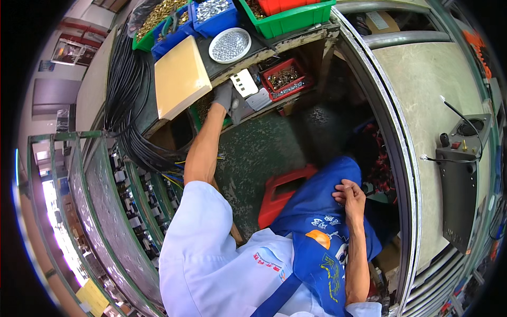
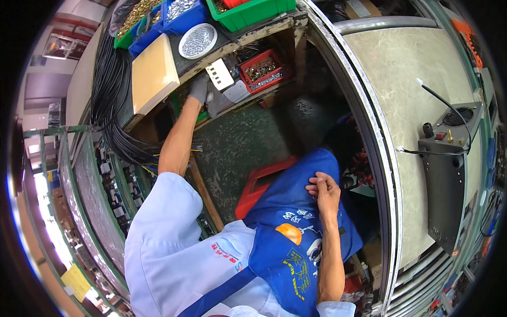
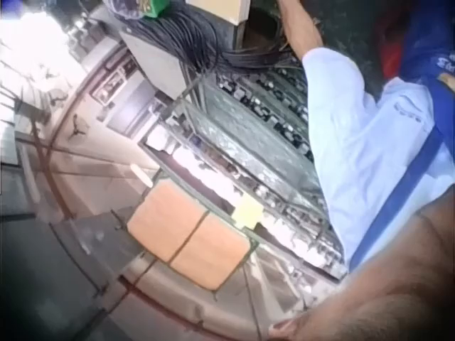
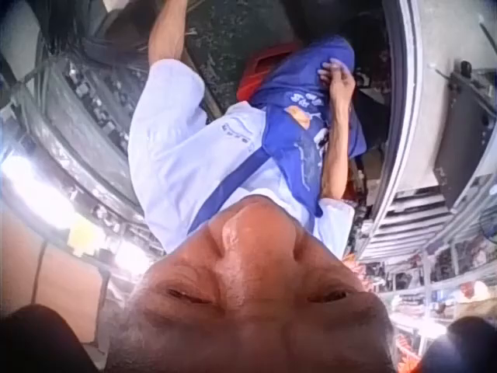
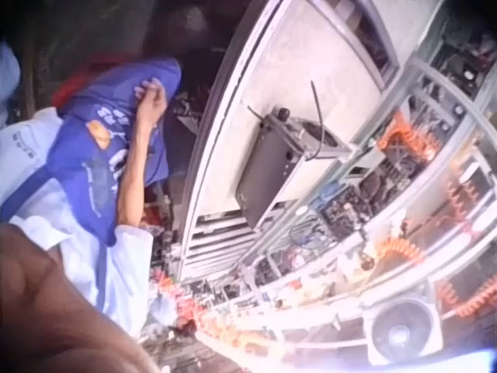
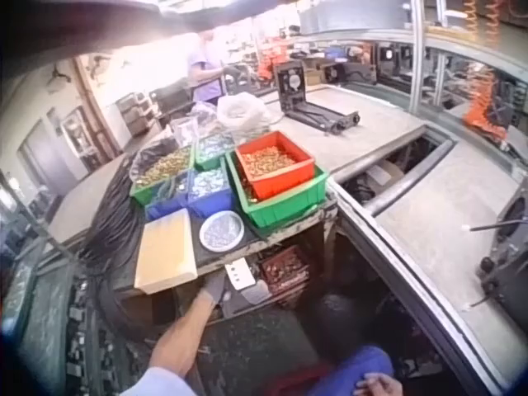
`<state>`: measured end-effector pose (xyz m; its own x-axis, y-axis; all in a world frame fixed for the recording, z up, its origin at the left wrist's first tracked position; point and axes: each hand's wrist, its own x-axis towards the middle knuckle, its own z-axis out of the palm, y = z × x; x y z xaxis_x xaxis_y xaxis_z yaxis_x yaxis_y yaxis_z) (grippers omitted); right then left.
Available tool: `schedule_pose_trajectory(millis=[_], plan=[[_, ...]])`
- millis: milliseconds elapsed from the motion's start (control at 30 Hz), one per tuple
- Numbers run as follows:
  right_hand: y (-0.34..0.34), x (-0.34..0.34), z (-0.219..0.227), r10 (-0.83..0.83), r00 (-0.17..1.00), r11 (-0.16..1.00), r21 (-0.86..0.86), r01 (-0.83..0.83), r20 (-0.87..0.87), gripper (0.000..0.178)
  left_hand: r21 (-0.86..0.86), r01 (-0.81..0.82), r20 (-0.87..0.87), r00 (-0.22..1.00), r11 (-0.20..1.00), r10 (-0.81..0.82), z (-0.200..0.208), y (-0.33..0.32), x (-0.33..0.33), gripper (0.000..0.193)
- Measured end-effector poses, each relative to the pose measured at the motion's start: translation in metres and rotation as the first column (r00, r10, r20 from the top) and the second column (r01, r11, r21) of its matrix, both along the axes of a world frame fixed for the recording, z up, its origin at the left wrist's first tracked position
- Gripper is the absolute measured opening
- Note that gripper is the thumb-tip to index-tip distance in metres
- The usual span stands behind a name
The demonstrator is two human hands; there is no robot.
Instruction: The person assembles an electronic unit by attaching a cooling fan to an electronic housing with screws, connecting a circuit board with wire connectors, and securing the components with a pneumatic screwdriver.
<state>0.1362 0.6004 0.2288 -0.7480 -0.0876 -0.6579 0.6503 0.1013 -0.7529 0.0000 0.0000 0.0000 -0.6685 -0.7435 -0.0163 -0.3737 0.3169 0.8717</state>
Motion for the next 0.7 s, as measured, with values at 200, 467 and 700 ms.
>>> schedule_pose_trajectory(millis=[200,467,700], plan=[[-0.002,-0.003,0.000,-0.042,0.999,0.997,0.063,0.042,-0.004,0.028,0.425,-0.154,0.040,0.988,0.892,0.151,0.023,0.026,-0.038,0.044],[-0.011,0.003,-0.002,-0.077,0.997,0.996,0.037,0.078,-0.003,0.026,0.678,-0.331,0.124,0.931,0.656,0.342,0.032,0.003,-0.026,0.036],[-0.009,-0.001,-0.004,-0.081,0.997,0.994,0.075,0.082,-0.014,0.026,0.649,-0.231,0.075,0.968,0.725,0.241,0.042,0.034,-0.037,0.034]])
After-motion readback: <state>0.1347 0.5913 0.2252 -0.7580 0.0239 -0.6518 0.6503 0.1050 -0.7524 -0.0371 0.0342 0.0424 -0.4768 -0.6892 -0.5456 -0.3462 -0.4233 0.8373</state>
